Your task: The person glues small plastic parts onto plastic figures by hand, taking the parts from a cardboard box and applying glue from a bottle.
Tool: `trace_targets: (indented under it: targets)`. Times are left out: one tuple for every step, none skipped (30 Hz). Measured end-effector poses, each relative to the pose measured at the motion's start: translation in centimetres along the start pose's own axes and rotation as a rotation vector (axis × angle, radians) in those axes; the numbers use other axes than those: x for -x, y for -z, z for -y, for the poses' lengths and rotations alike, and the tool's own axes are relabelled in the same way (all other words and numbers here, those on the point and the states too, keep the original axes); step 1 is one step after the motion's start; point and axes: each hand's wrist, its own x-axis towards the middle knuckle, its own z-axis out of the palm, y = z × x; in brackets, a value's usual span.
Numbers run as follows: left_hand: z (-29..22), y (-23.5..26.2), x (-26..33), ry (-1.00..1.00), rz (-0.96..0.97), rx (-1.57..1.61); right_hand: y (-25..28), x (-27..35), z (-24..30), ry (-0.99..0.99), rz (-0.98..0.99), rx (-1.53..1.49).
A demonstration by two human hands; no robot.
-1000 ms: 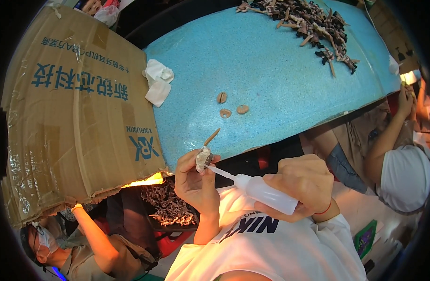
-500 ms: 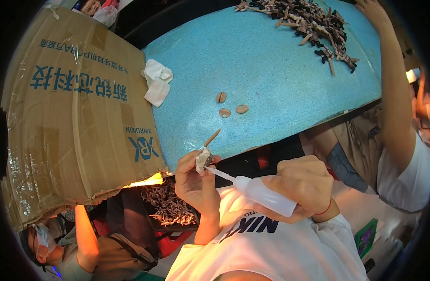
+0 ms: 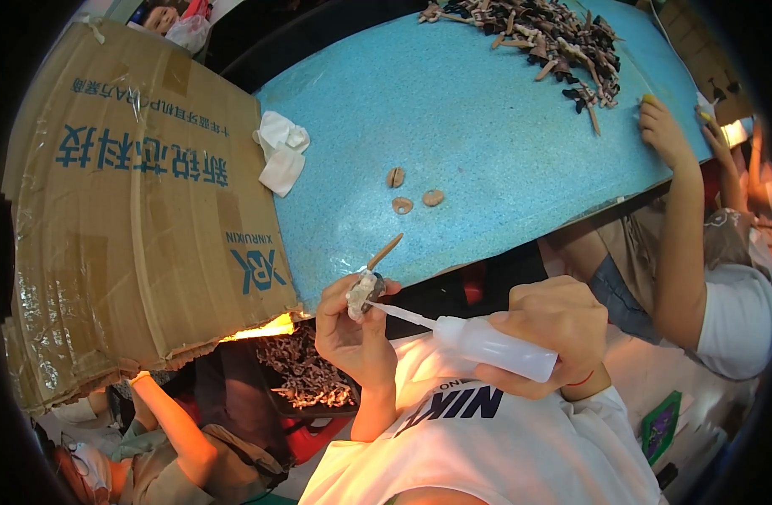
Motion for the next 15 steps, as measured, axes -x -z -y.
trace_targets:
  targets:
    - [0.04, -0.07, 0.03, 0.001, 0.003, 0.000, -0.13, 0.11, -0.08, -0.001, -0.002, 0.002]
    - [0.09, -0.14, 0.06, 0.004, 0.002, 0.011, -0.34, 0.18, -0.15, 0.006, -0.051, 0.005]
    - [0.13, -0.21, 0.08, 0.006, 0.001, 0.022, -0.39, 0.22, -0.17, 0.013, -0.099, 0.008]
    - [0.13, -0.10, 0.12, 0.006, 0.001, 0.019, -0.30, 0.11, -0.24, 0.013, -0.100, 0.006]
    - [0.13, 0.02, 0.17, 0.004, -0.002, 0.009, -0.08, -0.13, -0.35, 0.031, -0.001, 0.037]
    - [0.12, 0.11, 0.22, 0.002, -0.006, -0.001, 0.04, -0.28, -0.38, 0.049, 0.098, 0.067]
    - [0.08, 0.04, 0.23, 0.004, -0.002, 0.000, 0.12, -0.34, -0.26, 0.048, 0.096, 0.070]
    - [0.04, -0.02, 0.24, 0.007, -0.001, 0.009, 0.11, -0.42, -0.13, 0.049, 0.101, 0.090]
    - [-0.01, -0.09, 0.25, 0.010, 0.001, 0.019, 0.08, -0.49, -0.02, 0.051, 0.106, 0.110]
    - [0.06, -0.09, 0.27, 0.012, 0.003, 0.019, -0.03, -0.49, -0.04, 0.049, 0.104, 0.111]
    - [0.11, -0.08, 0.29, 0.007, 0.005, 0.009, -0.15, -0.50, -0.05, 0.067, 0.088, 0.109]
    - [0.16, -0.08, 0.32, 0.003, 0.007, 0.000, -0.20, -0.46, -0.06, 0.084, 0.071, 0.108]
    - [0.17, -0.15, 0.33, 0.004, 0.010, 0.000, -0.14, -0.42, -0.06, 0.083, 0.070, 0.110]
    - [0.17, -0.24, 0.35, 0.010, 0.004, 0.011, -0.05, -0.36, -0.06, 0.082, 0.077, 0.117]
    - [0.19, -0.31, 0.37, 0.017, -0.002, 0.022, 0.01, -0.31, -0.06, 0.082, 0.084, 0.124]
